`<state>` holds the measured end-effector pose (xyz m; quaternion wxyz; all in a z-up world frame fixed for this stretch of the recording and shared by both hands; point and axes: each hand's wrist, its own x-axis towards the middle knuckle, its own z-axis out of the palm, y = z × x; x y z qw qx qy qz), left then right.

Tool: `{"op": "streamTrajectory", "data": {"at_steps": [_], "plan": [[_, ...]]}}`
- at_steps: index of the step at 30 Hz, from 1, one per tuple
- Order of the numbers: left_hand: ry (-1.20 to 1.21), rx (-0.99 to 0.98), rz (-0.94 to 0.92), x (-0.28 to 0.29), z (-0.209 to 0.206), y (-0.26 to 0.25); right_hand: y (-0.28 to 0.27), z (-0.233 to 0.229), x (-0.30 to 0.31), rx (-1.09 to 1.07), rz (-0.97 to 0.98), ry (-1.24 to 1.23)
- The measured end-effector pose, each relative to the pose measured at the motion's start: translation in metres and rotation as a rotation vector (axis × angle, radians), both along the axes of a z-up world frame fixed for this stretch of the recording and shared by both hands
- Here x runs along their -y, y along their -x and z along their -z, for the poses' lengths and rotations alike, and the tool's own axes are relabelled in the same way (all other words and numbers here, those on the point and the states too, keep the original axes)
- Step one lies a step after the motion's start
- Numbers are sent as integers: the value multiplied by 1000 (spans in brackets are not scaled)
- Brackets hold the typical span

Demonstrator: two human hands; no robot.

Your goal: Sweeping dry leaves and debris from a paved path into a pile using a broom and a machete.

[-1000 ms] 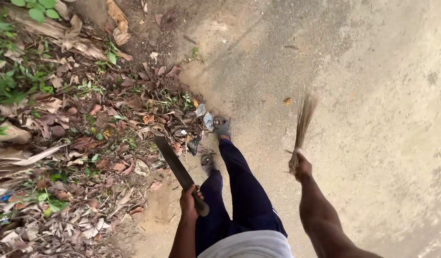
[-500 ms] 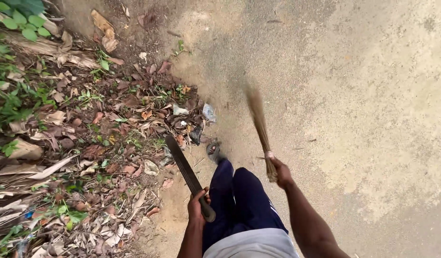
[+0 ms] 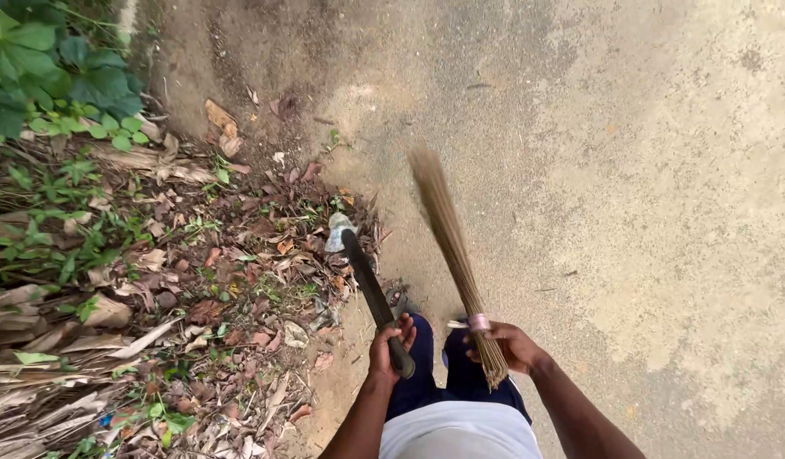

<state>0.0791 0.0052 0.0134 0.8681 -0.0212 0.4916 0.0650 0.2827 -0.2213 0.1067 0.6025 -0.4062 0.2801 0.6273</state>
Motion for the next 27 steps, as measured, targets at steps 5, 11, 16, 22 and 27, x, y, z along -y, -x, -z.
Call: {"op": "streamTrajectory", "data": {"at_steps": [5, 11, 16, 22, 27], "plan": [[20, 205, -93, -18, -61, -113, -101, 2, -72, 131, 188, 164], [-222, -63, -305, -21, -43, -305, -187, 74, -179, 49, 435, -31], [-158, -85, -274, -58, -81, -379, -325, 77, -187, 74, 436, 46], [-201, -288, -372, -74, -32, -501, -385, 30, -224, 291, 251, 238], [-171, -289, -333, -80, 36, -526, -524, 117, -179, 433, 108, 402]]}}
